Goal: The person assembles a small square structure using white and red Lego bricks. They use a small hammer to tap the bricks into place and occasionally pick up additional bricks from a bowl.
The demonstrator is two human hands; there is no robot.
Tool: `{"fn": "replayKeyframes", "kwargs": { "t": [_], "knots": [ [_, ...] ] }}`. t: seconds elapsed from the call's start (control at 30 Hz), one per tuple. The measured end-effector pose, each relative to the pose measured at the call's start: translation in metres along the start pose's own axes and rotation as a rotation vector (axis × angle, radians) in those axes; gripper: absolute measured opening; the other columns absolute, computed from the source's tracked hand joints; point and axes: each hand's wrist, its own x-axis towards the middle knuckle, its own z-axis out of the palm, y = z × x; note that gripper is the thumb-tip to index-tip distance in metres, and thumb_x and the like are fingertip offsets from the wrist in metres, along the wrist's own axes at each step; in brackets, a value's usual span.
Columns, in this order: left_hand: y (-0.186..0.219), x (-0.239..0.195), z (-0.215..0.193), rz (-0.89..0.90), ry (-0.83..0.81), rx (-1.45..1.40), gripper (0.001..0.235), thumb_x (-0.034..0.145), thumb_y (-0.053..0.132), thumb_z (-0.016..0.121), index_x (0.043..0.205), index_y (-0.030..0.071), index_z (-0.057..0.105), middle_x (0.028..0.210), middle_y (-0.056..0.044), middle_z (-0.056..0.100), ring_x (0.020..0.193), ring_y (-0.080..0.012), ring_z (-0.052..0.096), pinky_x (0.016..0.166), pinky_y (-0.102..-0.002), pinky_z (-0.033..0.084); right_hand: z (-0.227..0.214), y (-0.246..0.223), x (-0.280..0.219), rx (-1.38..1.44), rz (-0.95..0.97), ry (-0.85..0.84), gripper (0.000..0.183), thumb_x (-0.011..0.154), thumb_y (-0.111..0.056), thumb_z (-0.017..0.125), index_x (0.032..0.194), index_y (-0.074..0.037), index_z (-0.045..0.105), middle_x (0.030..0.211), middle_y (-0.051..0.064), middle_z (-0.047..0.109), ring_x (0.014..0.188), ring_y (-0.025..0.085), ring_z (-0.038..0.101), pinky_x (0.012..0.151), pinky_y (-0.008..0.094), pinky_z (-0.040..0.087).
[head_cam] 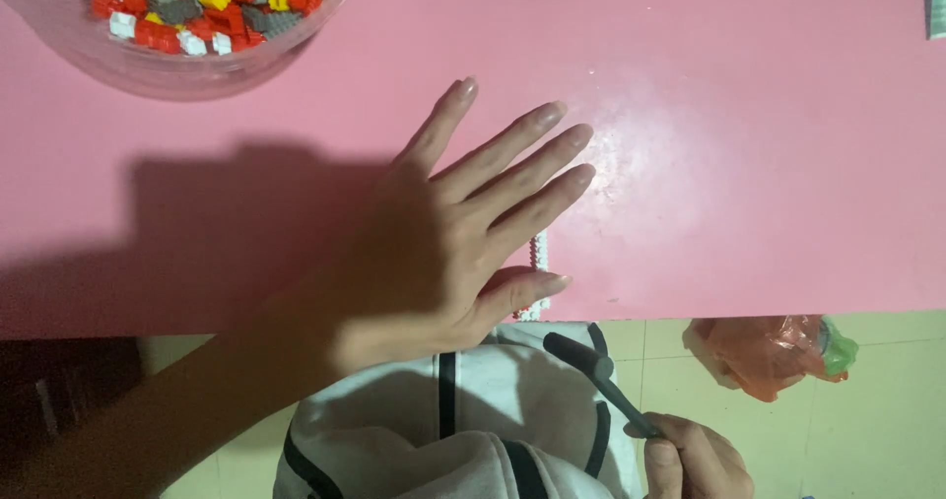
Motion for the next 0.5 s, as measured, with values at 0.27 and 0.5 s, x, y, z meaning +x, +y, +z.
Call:
{"fn": "replayKeyframes", "kwargs": {
  "t": [0.27,0.5],
  "knots": [
    [-0.001,0.0,-0.002,0.017,-0.042,0.024,0.076,0.1,0.055,0.07,0.155,0.004,0.059,0.166,-0.017,0.047,0.157,-0.0343,0.04,0.126,-0.072,0.021,0.006,0.001,0.0,0.069,-0.076,0.073,0.042,0.101,-0.036,0.045,0.08,-0.012,0.073,0.06,-0.002,0.065,0.049,0.012,0.054,0.054,0.028,0.042],
    [0.0,-0.001,-0.005,0.037,-0.072,0.068,0.081,0.097,0.061,0.071,0.159,0.009,0.056,0.169,-0.019,0.044,0.158,-0.0358,0.038,0.126,-0.072,0.02,-0.003,0.002,-0.006,-0.041,0.05,-0.041,0.037,0.099,-0.029,0.048,0.085,-0.012,0.077,0.072,0.001,0.078,0.062,0.017,0.071,0.064,0.033,0.056]
  ]
}}
